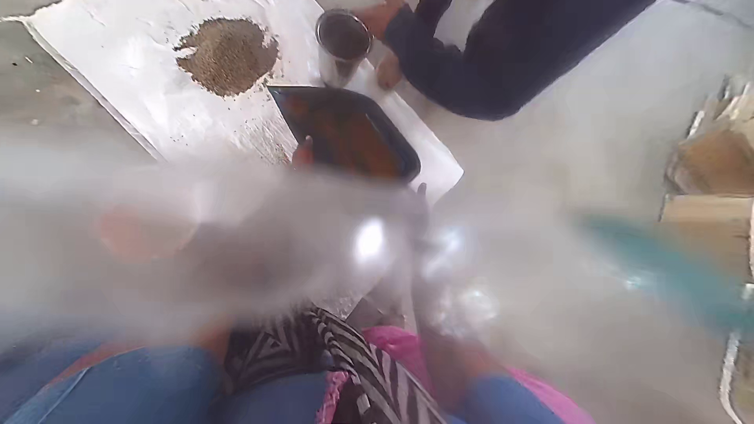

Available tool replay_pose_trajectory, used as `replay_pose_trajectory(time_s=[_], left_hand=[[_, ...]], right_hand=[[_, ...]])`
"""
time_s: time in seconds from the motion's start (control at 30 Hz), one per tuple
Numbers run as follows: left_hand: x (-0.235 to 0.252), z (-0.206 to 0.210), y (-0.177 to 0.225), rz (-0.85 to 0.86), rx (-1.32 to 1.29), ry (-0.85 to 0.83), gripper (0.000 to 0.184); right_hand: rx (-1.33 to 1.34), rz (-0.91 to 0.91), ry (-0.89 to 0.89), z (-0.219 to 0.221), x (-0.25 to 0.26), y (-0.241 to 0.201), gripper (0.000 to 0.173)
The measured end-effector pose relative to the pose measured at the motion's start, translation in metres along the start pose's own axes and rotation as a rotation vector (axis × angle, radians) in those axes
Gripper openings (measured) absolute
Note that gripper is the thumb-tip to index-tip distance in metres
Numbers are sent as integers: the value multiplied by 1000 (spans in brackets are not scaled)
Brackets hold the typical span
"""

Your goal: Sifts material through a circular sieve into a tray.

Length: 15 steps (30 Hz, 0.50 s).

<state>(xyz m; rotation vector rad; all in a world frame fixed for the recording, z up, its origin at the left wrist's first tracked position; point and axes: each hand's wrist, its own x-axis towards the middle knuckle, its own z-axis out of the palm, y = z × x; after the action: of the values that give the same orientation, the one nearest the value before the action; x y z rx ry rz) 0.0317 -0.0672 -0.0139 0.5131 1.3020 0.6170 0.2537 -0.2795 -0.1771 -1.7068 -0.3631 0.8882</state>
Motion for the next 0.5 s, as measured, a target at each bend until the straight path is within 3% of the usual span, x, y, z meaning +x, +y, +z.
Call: replay_pose_trajectory(time_s=[0.03, 0.07, 0.13, 0.17, 0.23, 0.3, 0.37, 0.5], left_hand=[[4, -1, 0, -14, -13, -25, 45], [10, -2, -3, -25, -14, -42, 46], [33, -6, -16, -43, 53, -93, 49], [44, -11, -25, -64, 92, -114, 53], [33, -10, -24, -134, 153, -81, 54], [14, -5, -22, -174, 202, -36, 51], [8, -7, -26, -188, 298, -79, 54], [12, -24, -24, -154, 611, -71, 58]], right_hand=[[-173, 11, 174, 1, 7, 9, 65], [-366, -177, 394, 3, 17, 38, 56], [-741, 49, 175, 3, -5, 5, 46], [-866, 12, 174, 14, -18, 4, 50], [-1032, 152, 8, 32, -37, -19, 69], [-1067, 156, 26, 32, -35, -7, 83], [-1115, 128, 50, 23, -23, 10, 86], [-1226, -6, -106, 35, -18, 33, 67]])
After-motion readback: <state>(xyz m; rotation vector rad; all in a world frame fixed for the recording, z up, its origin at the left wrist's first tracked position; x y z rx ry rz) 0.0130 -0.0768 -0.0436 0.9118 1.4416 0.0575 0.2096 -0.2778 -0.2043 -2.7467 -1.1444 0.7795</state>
